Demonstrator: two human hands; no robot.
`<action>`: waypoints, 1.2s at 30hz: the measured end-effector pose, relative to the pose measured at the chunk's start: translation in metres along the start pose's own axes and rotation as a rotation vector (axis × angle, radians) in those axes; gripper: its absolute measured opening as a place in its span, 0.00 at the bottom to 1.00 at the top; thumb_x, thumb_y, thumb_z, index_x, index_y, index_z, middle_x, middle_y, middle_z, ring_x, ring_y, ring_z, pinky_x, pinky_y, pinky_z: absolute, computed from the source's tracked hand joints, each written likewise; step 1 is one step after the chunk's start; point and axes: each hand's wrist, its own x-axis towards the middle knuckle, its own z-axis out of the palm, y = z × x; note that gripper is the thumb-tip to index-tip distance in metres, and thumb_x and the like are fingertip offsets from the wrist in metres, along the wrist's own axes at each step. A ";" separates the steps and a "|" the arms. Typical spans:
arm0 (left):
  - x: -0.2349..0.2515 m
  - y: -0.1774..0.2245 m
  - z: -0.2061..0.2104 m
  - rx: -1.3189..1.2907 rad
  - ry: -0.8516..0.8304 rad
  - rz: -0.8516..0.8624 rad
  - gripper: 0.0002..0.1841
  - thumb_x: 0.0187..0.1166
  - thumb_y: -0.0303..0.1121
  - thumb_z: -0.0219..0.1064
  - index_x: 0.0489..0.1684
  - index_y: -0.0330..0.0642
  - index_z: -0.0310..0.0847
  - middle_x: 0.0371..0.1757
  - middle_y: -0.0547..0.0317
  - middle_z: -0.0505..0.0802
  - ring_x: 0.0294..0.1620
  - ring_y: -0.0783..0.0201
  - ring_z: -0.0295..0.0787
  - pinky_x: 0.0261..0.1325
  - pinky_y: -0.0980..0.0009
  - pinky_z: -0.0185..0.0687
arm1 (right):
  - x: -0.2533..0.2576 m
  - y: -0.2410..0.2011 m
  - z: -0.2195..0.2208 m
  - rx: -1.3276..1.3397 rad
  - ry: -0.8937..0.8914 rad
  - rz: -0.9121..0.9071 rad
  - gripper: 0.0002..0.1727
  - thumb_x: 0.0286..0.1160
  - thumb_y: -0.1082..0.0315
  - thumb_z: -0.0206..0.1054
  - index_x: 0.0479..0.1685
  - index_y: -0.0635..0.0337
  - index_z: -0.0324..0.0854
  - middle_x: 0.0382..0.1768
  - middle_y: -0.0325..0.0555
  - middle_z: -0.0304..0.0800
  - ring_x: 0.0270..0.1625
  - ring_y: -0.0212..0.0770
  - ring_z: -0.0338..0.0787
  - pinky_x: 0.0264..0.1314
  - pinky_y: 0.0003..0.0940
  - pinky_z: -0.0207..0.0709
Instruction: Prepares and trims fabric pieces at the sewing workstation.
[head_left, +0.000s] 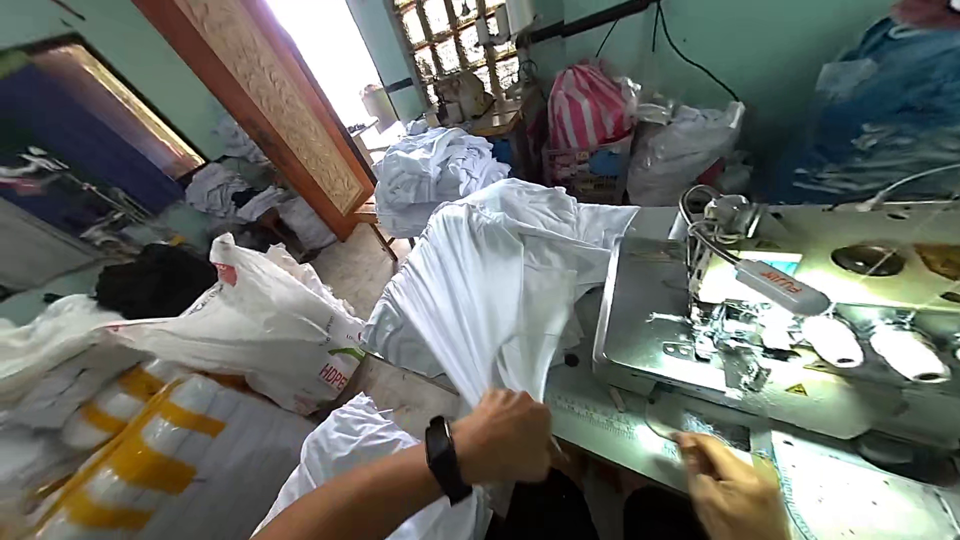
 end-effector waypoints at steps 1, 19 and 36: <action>-0.005 0.010 0.002 -0.007 -0.008 0.040 0.14 0.77 0.34 0.68 0.29 0.28 0.84 0.32 0.35 0.89 0.41 0.34 0.89 0.41 0.36 0.76 | 0.003 -0.018 0.009 0.233 -0.072 0.013 0.16 0.81 0.72 0.57 0.41 0.76 0.89 0.27 0.54 0.90 0.27 0.40 0.87 0.34 0.37 0.82; 0.029 -0.087 -0.054 -0.057 0.700 -0.434 0.18 0.76 0.33 0.74 0.59 0.30 0.84 0.57 0.31 0.90 0.57 0.31 0.88 0.55 0.32 0.80 | 0.062 -0.050 -0.043 -0.207 0.113 -0.189 0.12 0.62 0.80 0.63 0.40 0.79 0.88 0.26 0.68 0.89 0.24 0.66 0.89 0.27 0.61 0.77; 0.160 0.018 -0.038 -0.335 0.809 0.648 0.07 0.66 0.22 0.72 0.39 0.35 0.83 0.38 0.46 0.90 0.37 0.53 0.88 0.41 0.53 0.83 | -0.030 0.025 -0.040 0.491 -0.575 0.418 0.10 0.75 0.72 0.63 0.28 0.68 0.83 0.17 0.35 0.75 0.19 0.19 0.71 0.25 0.18 0.66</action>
